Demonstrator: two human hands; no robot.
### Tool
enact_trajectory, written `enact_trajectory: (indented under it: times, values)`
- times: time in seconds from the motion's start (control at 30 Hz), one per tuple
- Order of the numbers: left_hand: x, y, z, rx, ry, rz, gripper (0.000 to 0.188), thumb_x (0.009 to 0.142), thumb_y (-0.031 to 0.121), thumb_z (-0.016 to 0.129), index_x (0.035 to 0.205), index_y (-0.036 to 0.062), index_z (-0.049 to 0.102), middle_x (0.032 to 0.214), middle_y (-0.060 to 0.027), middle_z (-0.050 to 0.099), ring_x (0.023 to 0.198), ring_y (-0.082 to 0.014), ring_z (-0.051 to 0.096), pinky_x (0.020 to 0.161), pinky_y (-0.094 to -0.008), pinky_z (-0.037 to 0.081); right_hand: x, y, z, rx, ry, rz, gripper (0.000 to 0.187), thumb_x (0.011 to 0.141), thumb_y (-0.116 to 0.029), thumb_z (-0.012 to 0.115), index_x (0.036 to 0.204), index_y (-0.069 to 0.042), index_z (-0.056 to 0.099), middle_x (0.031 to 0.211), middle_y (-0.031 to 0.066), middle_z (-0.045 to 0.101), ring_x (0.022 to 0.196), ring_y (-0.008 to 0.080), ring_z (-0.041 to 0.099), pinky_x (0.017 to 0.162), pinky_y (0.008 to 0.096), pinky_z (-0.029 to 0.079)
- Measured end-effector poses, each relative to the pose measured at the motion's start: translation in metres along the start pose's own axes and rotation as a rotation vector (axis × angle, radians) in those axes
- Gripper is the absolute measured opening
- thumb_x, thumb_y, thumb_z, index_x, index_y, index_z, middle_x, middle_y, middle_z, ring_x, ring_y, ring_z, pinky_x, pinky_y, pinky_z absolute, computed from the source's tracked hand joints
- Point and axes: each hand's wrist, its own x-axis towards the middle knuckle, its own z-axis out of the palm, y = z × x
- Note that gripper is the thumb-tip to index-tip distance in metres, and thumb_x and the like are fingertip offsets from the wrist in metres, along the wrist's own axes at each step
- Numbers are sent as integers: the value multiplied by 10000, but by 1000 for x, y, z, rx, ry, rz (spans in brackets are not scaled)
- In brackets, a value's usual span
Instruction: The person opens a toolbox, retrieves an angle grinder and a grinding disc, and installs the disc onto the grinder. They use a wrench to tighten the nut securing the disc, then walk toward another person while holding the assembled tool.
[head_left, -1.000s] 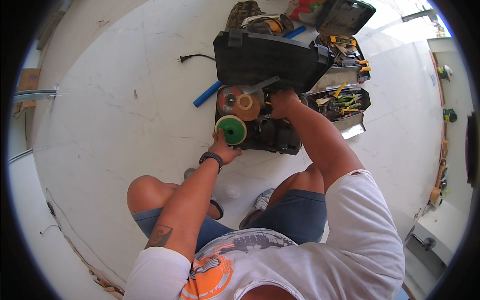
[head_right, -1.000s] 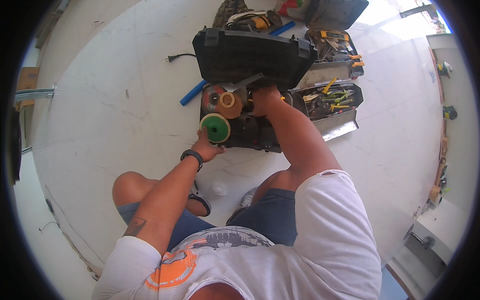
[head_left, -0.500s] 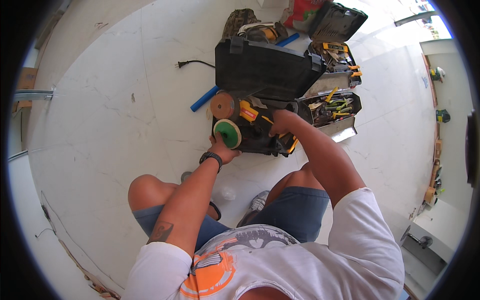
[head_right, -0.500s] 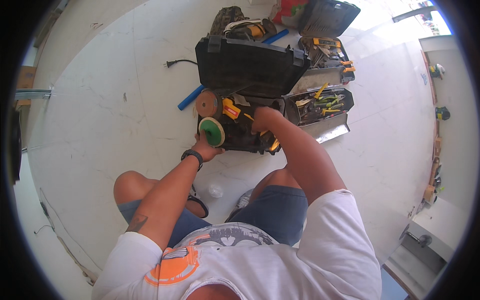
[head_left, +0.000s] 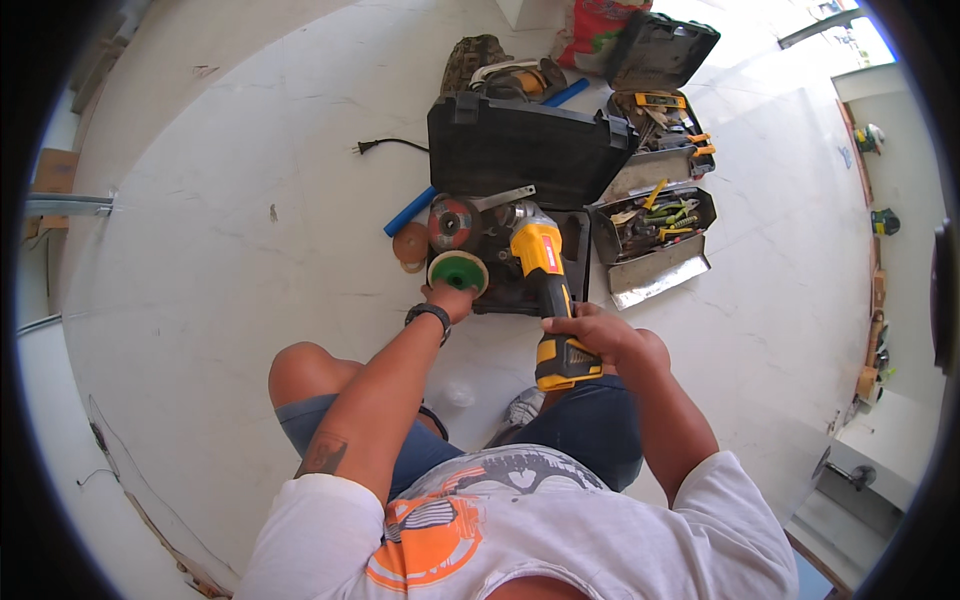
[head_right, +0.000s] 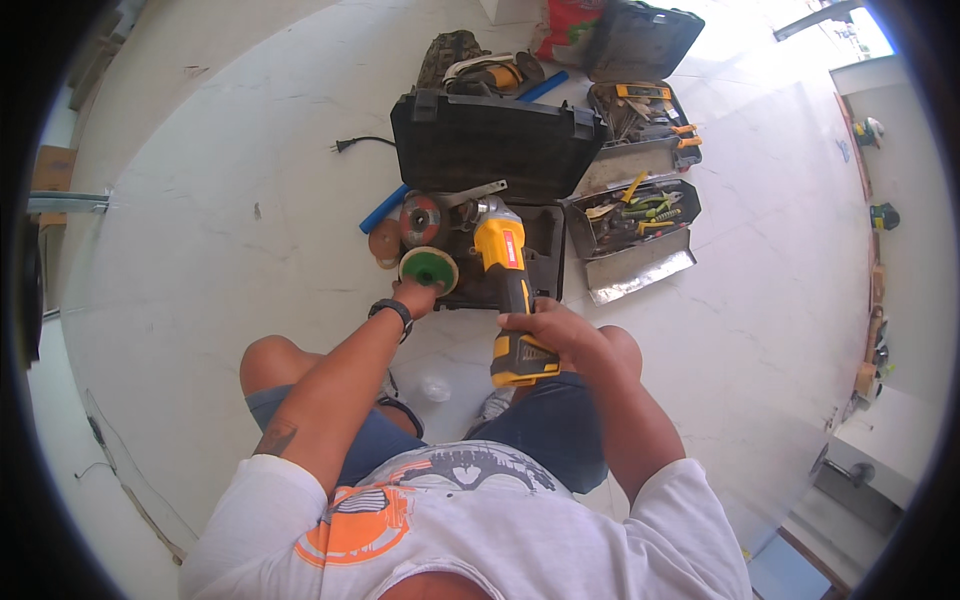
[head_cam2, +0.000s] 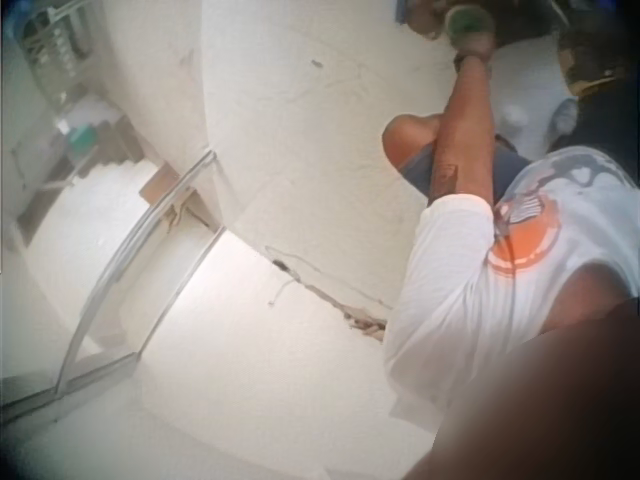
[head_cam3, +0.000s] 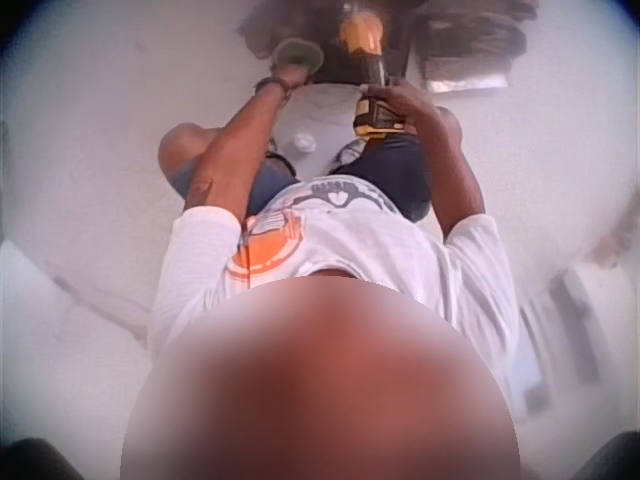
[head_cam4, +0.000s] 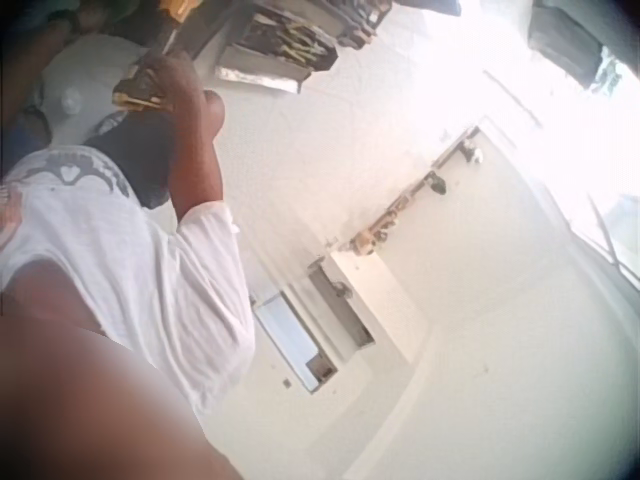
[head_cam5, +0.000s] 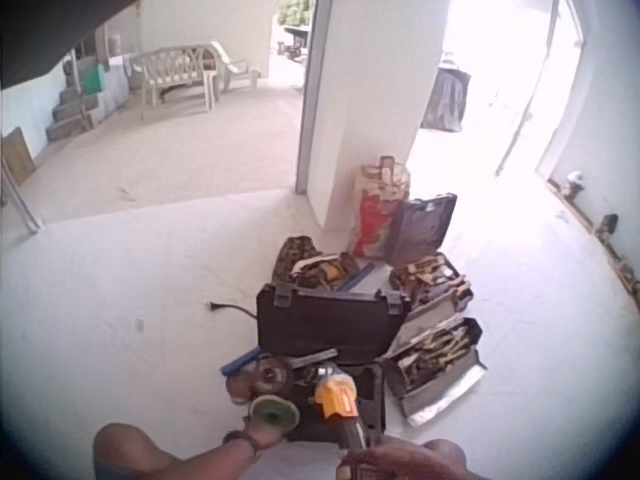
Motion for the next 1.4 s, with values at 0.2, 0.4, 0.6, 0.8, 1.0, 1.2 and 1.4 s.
enact_trajectory:
  times: [0.2,0.4,0.6,0.8,1.0,1.2,1.4]
  values:
    - [-107,67,-63,-1304,-405,317,652,986,624,627,1314,64,567,1098,-148,733,1016,-236,729,917,-385,575,1,-15,83,-38,-165,-405,475,839,-326,841,1117,14,658,960,118,728,882,186,704,820,346,563]
    - [-196,55,-185,-1417,-60,365,554,951,451,740,1234,5,574,1025,-157,715,946,-275,729,883,-437,607,96,-68,102,-82,-519,-336,666,890,-451,776,1315,29,594,1200,173,717,1068,273,702,938,402,548]
    - [-257,20,-225,-1358,481,495,541,955,420,749,1263,21,551,1024,-114,674,933,-238,694,884,-407,593,260,-67,105,-601,762,-608,714,769,-459,831,1283,4,653,1153,240,737,1104,392,711,1015,430,544]
    - [-268,-6,-220,-1249,663,455,534,942,388,768,1266,23,551,1027,-102,673,937,-218,690,871,-394,587,284,-78,66,-377,354,-492,604,823,-308,807,1312,11,651,1147,218,738,1060,347,726,952,429,552]
    - [-271,-11,-222,-1256,648,519,513,948,372,761,1261,24,552,1026,-102,671,922,-218,694,871,-397,590,247,-85,21,-37,184,-522,442,939,-211,745,1329,-30,641,1177,117,709,1043,230,683,902,413,537]
    - [-265,-5,-223,-1288,589,515,527,936,359,777,1254,13,541,1020,-112,664,925,-218,699,855,-394,600,221,-77,10,188,-198,-359,305,1024,-188,665,1307,-79,641,1187,63,690,1022,192,685,836,397,567]
    - [-258,-3,-224,-1257,580,478,535,924,370,793,1237,20,537,1001,-105,655,904,-209,702,834,-380,605,196,-24,63,-284,-57,-259,486,918,-196,765,1363,-40,647,1176,98,718,1057,241,669,887,425,530]
